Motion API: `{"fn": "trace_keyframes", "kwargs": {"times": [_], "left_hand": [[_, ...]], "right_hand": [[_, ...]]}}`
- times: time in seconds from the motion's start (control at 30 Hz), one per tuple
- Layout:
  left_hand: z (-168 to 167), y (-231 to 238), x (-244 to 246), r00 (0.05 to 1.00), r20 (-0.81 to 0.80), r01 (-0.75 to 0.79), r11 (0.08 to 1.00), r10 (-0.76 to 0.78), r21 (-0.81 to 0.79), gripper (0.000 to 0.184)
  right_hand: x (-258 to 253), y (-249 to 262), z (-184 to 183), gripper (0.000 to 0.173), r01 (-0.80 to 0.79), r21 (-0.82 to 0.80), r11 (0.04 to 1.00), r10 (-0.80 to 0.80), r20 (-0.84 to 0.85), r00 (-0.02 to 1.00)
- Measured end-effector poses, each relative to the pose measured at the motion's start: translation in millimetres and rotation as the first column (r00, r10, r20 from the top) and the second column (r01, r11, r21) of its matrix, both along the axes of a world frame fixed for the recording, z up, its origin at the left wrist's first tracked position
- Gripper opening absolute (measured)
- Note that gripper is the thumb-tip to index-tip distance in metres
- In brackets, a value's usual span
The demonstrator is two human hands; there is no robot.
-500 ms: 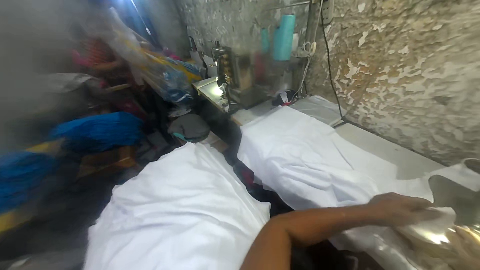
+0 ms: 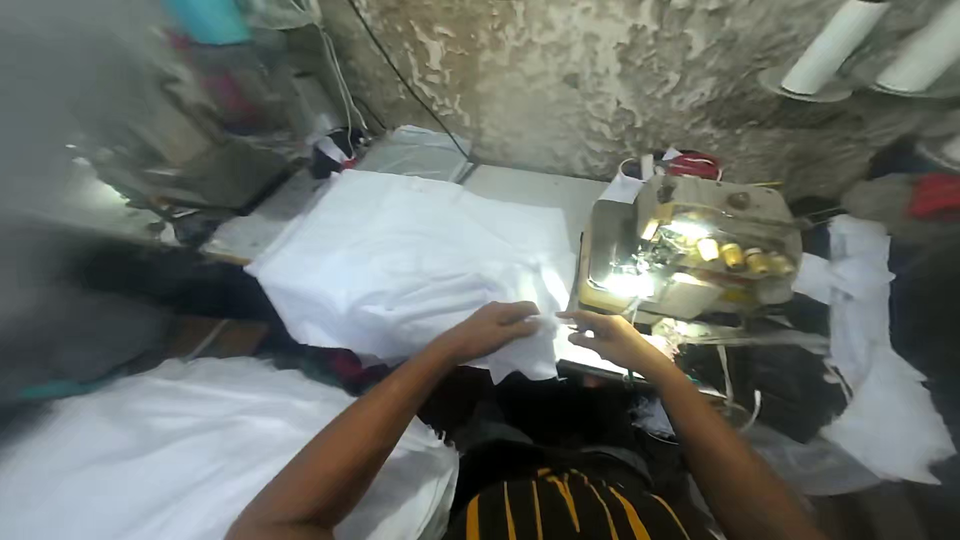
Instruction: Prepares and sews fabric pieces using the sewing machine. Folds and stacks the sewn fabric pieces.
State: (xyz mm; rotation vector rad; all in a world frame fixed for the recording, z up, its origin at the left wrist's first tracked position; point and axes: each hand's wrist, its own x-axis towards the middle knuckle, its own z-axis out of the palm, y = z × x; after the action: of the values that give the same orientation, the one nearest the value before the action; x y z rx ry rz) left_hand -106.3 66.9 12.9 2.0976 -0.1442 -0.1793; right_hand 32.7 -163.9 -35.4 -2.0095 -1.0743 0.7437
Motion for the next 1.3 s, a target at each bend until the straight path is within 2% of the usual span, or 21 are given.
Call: {"fn": "trace_keyframes", "kwargs": {"times": [0.07,0.2,0.3,0.4,0.47,0.5,0.53,0.6,0.67,0.73,0.77,0.8,0.87,0.93,0.97,1.03,1.07,1.13,1.2,1.23,1.3], "left_hand": [[0,-3,-6,1.000,0.011,-0.001,1.000,0.001,0.029,0.022],[1,-5,-9,0.999,0.045,0.006,0.999,-0.008,0.035,0.021],[5,-5,-10,1.000,0.007,0.020,0.998,-0.021,0.056,0.021],[0,-20,-9,0.976,-0.168,0.145,0.989,-0.140,0.016,0.032],[-7,-30,-1,0.921,-0.300,0.246,0.968,-0.246,-0.037,0.042],[-12,-33,5,0.917,-0.322,0.235,0.971,-0.236,-0.042,0.043],[-18,-34,12,0.934,-0.312,0.177,0.984,-0.172,-0.012,0.043],[-37,-29,32,0.981,-0.195,0.010,0.986,0.023,0.165,0.038],[-54,-25,52,0.984,-0.090,-0.108,0.919,0.152,0.379,0.036],[-70,-27,71,0.985,-0.039,-0.120,0.837,0.166,0.534,0.052],[-77,-31,78,0.989,-0.017,-0.113,0.814,0.149,0.570,0.058],[-83,-35,85,0.991,-0.002,-0.108,0.806,0.134,0.582,0.057],[-91,-40,96,0.991,-0.026,-0.090,0.815,0.128,0.573,0.036],[-92,-40,105,0.990,-0.064,-0.065,0.822,0.123,0.566,0.021],[-90,-38,107,0.992,-0.073,-0.048,0.828,0.107,0.559,0.020],[-78,-33,109,0.991,-0.127,0.035,0.854,0.037,0.519,0.024],[-69,-32,110,0.989,-0.146,0.076,0.865,-0.004,0.496,0.026],[-48,-38,110,0.990,-0.125,0.115,0.892,-0.066,0.436,0.030],[-20,-49,109,0.992,-0.079,0.122,0.918,-0.099,0.377,0.032],[-2,-54,109,0.993,-0.039,0.122,0.920,-0.116,0.372,0.031],[33,-59,110,0.990,0.083,0.072,0.917,-0.114,0.393,0.028]], "right_hand": [[-4,3,-1,0.040,-0.014,0.025,1.000,0.014,0.021,1.000],[-6,10,-6,0.031,-0.165,-0.109,0.980,0.169,0.034,0.985],[-8,0,-3,0.026,-0.027,-0.075,0.997,0.031,0.046,0.998],[-9,-20,0,0.026,0.076,-0.021,0.997,-0.076,0.000,0.997],[-6,-36,-7,0.027,0.130,-0.004,0.992,-0.129,0.031,0.991],[-3,-46,-13,0.026,0.178,0.009,0.984,-0.178,0.059,0.982],[0,-56,-20,0.025,0.240,0.019,0.971,-0.241,0.111,0.964],[12,-79,-31,0.025,0.380,0.022,0.925,-0.372,0.268,0.889],[21,-97,-36,0.029,0.539,-0.025,0.842,-0.477,0.431,0.766],[27,-107,-38,0.035,0.677,-0.086,0.731,-0.530,0.553,0.643],[29,-110,-41,0.037,0.716,-0.123,0.687,-0.534,0.583,0.612],[31,-113,-44,0.037,0.735,-0.170,0.656,-0.526,0.597,0.607],[30,-114,-51,0.037,0.739,-0.273,0.615,-0.486,0.607,0.629],[26,-113,-57,0.036,0.748,-0.295,0.595,-0.465,0.632,0.620],[22,-111,-60,0.036,0.756,-0.254,0.603,-0.472,0.650,0.595],[9,-104,-70,0.036,0.718,-0.063,0.693,-0.498,0.679,0.540],[0,-95,-75,0.037,0.656,0.036,0.754,-0.514,0.654,0.554],[-25,-68,-78,0.052,0.509,0.142,0.849,-0.509,0.480,0.714],[-48,-41,-73,0.072,0.440,0.086,0.894,-0.448,0.121,0.886],[-56,-28,-74,0.067,0.440,0.096,0.893,-0.443,0.002,0.897],[-68,-8,-77,0.040,0.483,0.162,0.861,-0.468,-0.122,0.875]]}}
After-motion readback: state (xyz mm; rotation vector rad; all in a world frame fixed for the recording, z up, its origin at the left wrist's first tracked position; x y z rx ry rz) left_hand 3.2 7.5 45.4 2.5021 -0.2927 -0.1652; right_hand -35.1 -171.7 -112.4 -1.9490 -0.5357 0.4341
